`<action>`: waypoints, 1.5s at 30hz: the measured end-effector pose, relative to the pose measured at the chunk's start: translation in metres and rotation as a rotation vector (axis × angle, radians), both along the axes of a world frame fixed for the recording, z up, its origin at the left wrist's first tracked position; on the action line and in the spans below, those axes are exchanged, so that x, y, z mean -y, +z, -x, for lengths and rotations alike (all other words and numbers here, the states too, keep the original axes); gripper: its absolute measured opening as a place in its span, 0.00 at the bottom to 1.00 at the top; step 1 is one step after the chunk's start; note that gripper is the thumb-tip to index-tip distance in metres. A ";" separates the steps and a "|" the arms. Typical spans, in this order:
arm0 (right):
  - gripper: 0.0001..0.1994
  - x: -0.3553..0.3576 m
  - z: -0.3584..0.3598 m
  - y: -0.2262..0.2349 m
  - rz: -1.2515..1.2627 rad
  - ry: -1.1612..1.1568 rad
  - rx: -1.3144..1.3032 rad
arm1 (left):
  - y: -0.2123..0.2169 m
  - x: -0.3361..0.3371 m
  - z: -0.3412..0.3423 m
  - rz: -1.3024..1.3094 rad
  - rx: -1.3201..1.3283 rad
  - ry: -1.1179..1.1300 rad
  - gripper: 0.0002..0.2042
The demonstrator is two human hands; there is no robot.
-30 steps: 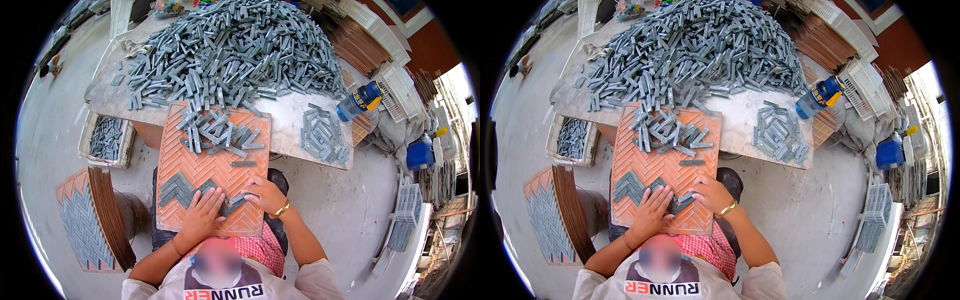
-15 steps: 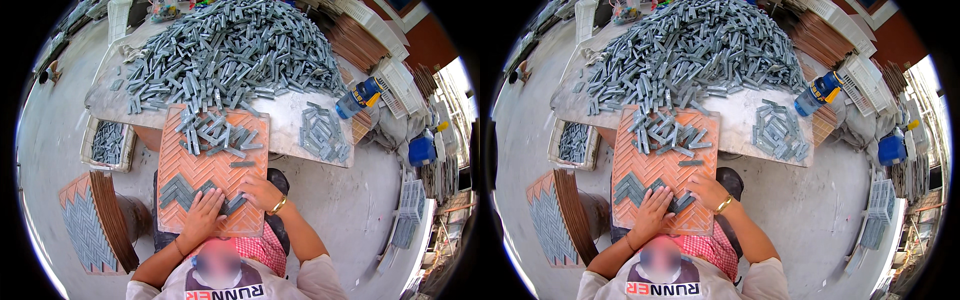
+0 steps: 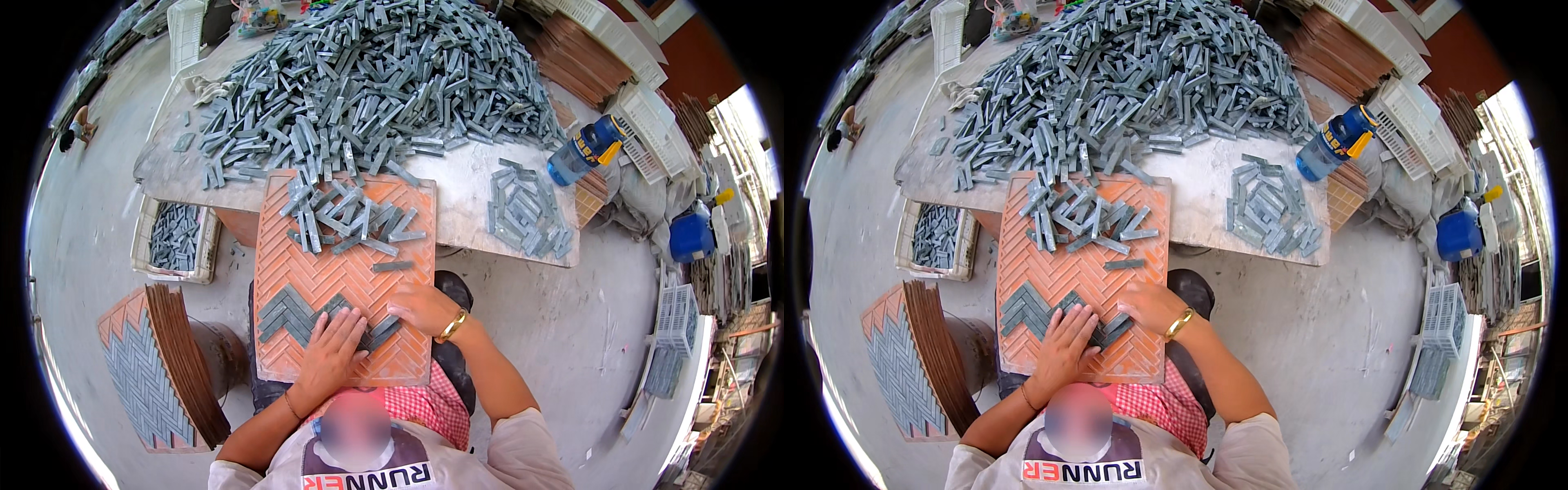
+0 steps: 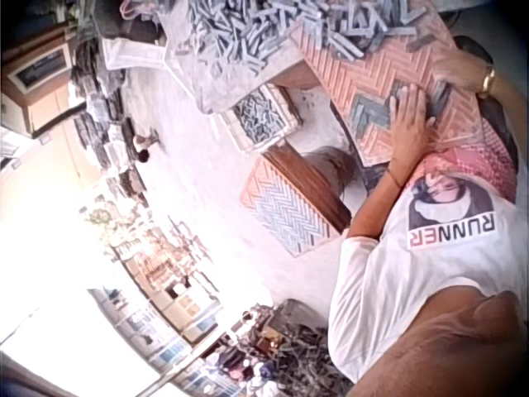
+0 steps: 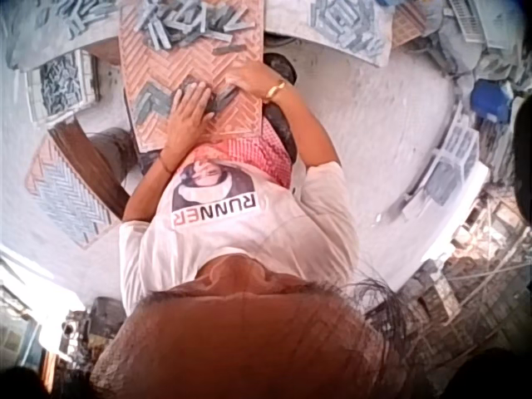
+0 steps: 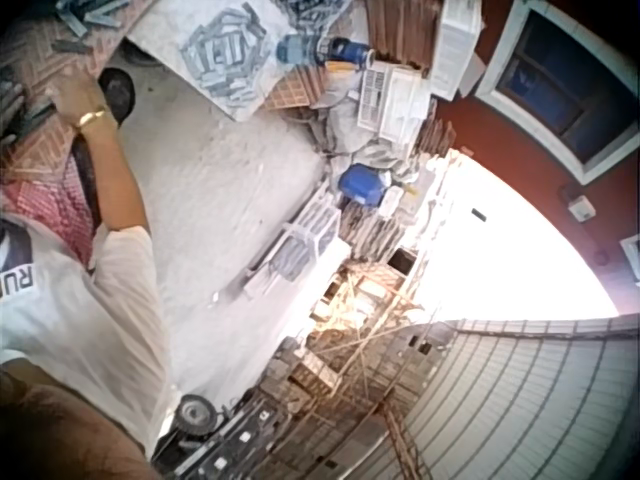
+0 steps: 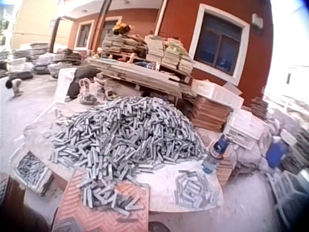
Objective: The person arranges small gray rectangular tiles onto a reddish-orange board to form a herringbone pattern. The person picks tiles from a nearby pile and places them one by one into the grooves of the board.
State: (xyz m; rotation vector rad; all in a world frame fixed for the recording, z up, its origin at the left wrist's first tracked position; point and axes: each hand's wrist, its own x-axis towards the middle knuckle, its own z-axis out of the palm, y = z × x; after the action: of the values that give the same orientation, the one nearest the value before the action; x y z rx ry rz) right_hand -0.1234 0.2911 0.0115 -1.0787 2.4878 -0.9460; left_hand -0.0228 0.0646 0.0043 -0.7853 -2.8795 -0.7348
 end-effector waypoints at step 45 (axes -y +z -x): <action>0.12 -0.004 -0.114 -0.011 0.163 -0.797 -0.120 | -0.008 -0.003 -0.003 -0.059 -0.031 -0.100 0.24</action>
State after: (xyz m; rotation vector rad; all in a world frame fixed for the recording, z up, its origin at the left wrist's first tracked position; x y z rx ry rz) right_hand -0.0093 0.2953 0.0002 -0.1267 3.0300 -1.3194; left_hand -0.0198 0.0679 -0.0037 -0.9301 -2.7941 -0.8065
